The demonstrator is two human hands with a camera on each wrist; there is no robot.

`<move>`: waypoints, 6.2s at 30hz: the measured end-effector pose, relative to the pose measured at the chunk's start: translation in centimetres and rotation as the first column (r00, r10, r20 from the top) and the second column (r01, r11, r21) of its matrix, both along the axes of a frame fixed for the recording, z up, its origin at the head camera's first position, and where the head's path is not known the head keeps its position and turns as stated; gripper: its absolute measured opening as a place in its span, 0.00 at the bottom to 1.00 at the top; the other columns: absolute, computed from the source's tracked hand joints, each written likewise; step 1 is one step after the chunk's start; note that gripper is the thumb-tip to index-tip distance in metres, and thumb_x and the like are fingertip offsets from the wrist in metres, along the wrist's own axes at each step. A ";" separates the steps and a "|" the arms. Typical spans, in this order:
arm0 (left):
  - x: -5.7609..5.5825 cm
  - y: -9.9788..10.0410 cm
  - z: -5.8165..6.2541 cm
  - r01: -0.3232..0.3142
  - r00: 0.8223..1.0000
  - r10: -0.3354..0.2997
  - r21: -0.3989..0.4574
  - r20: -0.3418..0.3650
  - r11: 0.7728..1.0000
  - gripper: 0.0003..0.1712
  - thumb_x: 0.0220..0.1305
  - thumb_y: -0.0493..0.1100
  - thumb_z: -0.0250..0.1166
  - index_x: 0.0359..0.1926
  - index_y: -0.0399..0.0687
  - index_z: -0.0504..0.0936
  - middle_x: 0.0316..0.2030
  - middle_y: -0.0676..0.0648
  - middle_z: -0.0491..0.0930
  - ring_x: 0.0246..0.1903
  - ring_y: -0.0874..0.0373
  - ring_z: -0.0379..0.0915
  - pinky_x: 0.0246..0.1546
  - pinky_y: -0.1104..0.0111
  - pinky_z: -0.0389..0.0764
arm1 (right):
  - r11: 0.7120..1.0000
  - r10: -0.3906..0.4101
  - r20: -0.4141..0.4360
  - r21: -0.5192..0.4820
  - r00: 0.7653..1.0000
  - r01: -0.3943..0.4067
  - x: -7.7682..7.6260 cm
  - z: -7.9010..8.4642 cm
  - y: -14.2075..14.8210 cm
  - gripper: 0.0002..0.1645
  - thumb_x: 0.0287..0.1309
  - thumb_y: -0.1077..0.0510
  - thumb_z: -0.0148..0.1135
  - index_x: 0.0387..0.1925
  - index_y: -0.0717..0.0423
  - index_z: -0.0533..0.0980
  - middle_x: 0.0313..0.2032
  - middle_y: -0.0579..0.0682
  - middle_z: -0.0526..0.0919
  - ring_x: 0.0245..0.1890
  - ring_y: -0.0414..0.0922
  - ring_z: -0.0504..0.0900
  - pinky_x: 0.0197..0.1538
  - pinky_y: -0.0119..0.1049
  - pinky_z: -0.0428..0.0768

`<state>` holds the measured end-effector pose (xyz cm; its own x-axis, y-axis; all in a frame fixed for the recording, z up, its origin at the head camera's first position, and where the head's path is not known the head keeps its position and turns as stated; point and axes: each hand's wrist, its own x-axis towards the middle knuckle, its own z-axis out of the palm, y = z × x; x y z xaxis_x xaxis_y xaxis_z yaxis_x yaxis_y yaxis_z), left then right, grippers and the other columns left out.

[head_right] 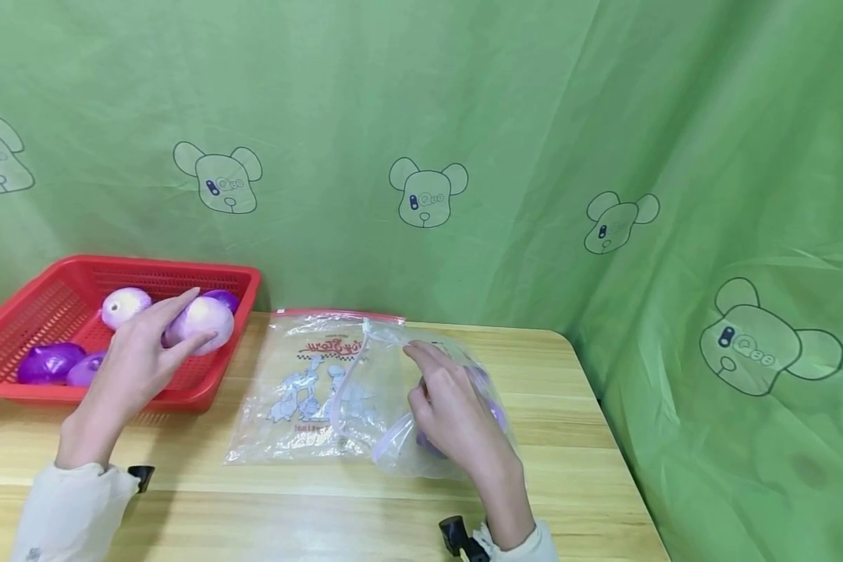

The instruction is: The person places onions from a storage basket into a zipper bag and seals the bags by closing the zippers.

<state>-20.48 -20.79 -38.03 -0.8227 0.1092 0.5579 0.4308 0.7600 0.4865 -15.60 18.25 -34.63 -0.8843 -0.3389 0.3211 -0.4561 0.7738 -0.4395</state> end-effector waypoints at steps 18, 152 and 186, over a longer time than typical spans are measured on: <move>1.6 3.6 1.8 0.100 0.984 -0.103 -0.030 -0.146 0.995 0.38 0.60 0.37 0.72 0.71 0.52 0.70 0.63 0.40 0.73 0.57 0.42 0.75 0.55 0.47 0.78 | 1.000 -0.006 -0.008 0.003 1.000 0.006 -0.1 0.0 0.2 0.34 0.53 0.73 0.54 0.65 0.64 0.72 0.66 0.60 0.72 0.34 0.39 0.74 0.49 0.41 0.80; 1.5 0.9 1.3 0.031 0.989 -0.014 -0.118 0.147 0.993 0.23 0.67 0.39 0.65 0.59 0.32 0.75 0.50 0.31 0.79 0.50 0.33 0.76 0.49 0.39 0.76 | 0.999 0.007 0.041 -0.039 0.999 -0.005 1.2 1.1 0.5 0.36 0.56 0.71 0.55 0.69 0.62 0.67 0.70 0.58 0.67 0.29 0.39 0.72 0.33 0.29 0.78; -0.4 -7.3 -3.2 -0.252 0.804 0.382 -0.321 0.455 0.913 0.36 0.72 0.55 0.53 0.64 0.26 0.66 0.54 0.18 0.67 0.47 0.19 0.65 0.38 0.34 0.68 | 0.999 -0.005 0.047 -0.037 0.999 0.006 1.0 1.1 0.8 0.35 0.55 0.71 0.54 0.68 0.62 0.68 0.70 0.57 0.67 0.26 0.38 0.72 0.39 0.32 0.80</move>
<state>-20.83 -28.13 -41.27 -0.9894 -0.1345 0.0539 -0.1068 0.9284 0.3560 -14.62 19.07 -33.50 -0.9004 -0.3225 0.2920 -0.4303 0.7589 -0.4888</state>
